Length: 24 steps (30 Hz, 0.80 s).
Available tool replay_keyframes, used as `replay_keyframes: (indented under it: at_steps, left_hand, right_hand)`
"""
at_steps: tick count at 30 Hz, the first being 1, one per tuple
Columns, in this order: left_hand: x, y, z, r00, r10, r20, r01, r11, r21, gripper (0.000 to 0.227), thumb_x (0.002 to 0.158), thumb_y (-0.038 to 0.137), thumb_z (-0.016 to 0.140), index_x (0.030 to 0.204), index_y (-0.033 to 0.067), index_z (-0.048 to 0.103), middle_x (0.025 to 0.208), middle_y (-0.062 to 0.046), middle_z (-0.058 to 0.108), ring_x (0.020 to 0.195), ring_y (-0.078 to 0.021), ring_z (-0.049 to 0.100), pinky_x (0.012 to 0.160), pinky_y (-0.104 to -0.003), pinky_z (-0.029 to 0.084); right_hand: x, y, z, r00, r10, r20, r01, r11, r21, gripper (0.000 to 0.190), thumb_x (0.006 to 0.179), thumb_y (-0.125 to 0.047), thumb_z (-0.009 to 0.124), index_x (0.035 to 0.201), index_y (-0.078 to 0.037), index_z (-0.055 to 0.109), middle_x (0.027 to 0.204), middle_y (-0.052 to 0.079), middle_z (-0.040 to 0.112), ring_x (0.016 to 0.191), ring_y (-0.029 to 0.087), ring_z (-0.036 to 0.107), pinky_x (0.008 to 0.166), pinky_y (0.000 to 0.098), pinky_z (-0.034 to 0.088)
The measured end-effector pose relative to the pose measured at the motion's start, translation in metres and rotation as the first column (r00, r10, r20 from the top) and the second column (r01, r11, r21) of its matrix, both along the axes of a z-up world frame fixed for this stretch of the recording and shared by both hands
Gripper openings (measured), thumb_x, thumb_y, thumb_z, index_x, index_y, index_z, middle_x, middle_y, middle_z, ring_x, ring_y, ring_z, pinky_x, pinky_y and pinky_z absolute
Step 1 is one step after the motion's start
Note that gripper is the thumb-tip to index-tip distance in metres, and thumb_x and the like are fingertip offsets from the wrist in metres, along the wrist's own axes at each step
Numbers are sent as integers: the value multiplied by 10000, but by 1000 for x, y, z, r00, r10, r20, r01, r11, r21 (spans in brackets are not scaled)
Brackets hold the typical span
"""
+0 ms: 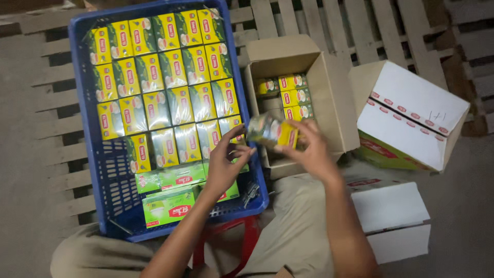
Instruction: The person sits on a low stool and transfers small yellow and green product boxes from a blue plastic crate into a cardboard box. They pick up the boxes one by one and place them neatly in rows inside the cardboard box.
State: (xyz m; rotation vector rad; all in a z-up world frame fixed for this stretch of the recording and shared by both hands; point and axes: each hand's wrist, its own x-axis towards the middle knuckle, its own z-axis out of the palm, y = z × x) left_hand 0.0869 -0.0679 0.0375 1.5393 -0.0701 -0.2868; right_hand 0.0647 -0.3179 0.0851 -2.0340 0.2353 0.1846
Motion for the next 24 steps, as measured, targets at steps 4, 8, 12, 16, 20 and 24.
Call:
replay_keyframes:
  at_steps: [4, 8, 12, 16, 20, 24]
  left_hand:
    - [-4, -12, -7, 978, -97, 183, 68, 985, 159, 581, 948, 2, 822, 1496, 11, 629, 1317, -229, 704, 1017, -357, 787, 936, -452, 683]
    - [-14, -25, -19, 741, -501, 447, 308, 845, 437, 263, 1058, 208, 691, 1293, 100, 733, 1187, -153, 737, 1189, -407, 710, 1033, -533, 586]
    - [-26, -40, -60, 566, -649, 508, 124, 677, 726, 201, 1017, 302, 720, 1037, 104, 696, 1001, -81, 644, 1117, -325, 659, 965, -463, 548]
    - [-35, -51, -59, 574, -660, 485, 47, 618, 784, 174, 943, 258, 742, 994, 93, 722, 979, -106, 696, 1264, -332, 661, 1150, -478, 494]
    - [-28, -48, -45, 573, -683, 452, 136, 624, 770, 214, 985, 203, 683, 1103, 26, 709, 1022, -162, 679, 1276, -377, 635, 1142, -495, 487]
    - [-26, -47, -35, 577, -687, 441, 186, 636, 749, 205, 1004, 114, 639, 1133, -30, 709, 1067, -203, 667, 1257, -413, 612, 1114, -518, 497]
  right_hand:
    - [41, -30, -6, 998, -59, 25, 63, 962, -264, 698, 882, -184, 937, 1518, -93, 663, 1287, 233, 582, 1183, 495, 701, 972, 544, 610]
    - [86, -54, -70, 999, 26, 25, -11, 875, -483, 717, 802, -192, 980, 1469, -142, 722, 1312, 196, 581, 1195, 508, 681, 992, 556, 587]
    - [123, -62, -163, 976, 212, 43, -163, 852, -497, 725, 757, -246, 983, 1439, -216, 738, 1357, 153, 595, 1243, 528, 662, 1091, 611, 517]
    - [146, -54, -187, 971, 237, -15, -224, 891, -395, 752, 788, -168, 958, 1490, -227, 693, 1444, 171, 547, 1304, 579, 612, 1114, 603, 542]
    - [159, -64, -218, 959, 283, 9, -258, 885, -388, 810, 788, -129, 957, 1536, -185, 653, 1430, 179, 546, 1336, 479, 597, 1152, 533, 495]
    - [168, -68, -269, 946, 310, 98, -245, 878, -412, 801, 761, -58, 959, 1503, -147, 668, 1394, 173, 555, 1278, 398, 607, 1128, 446, 474]
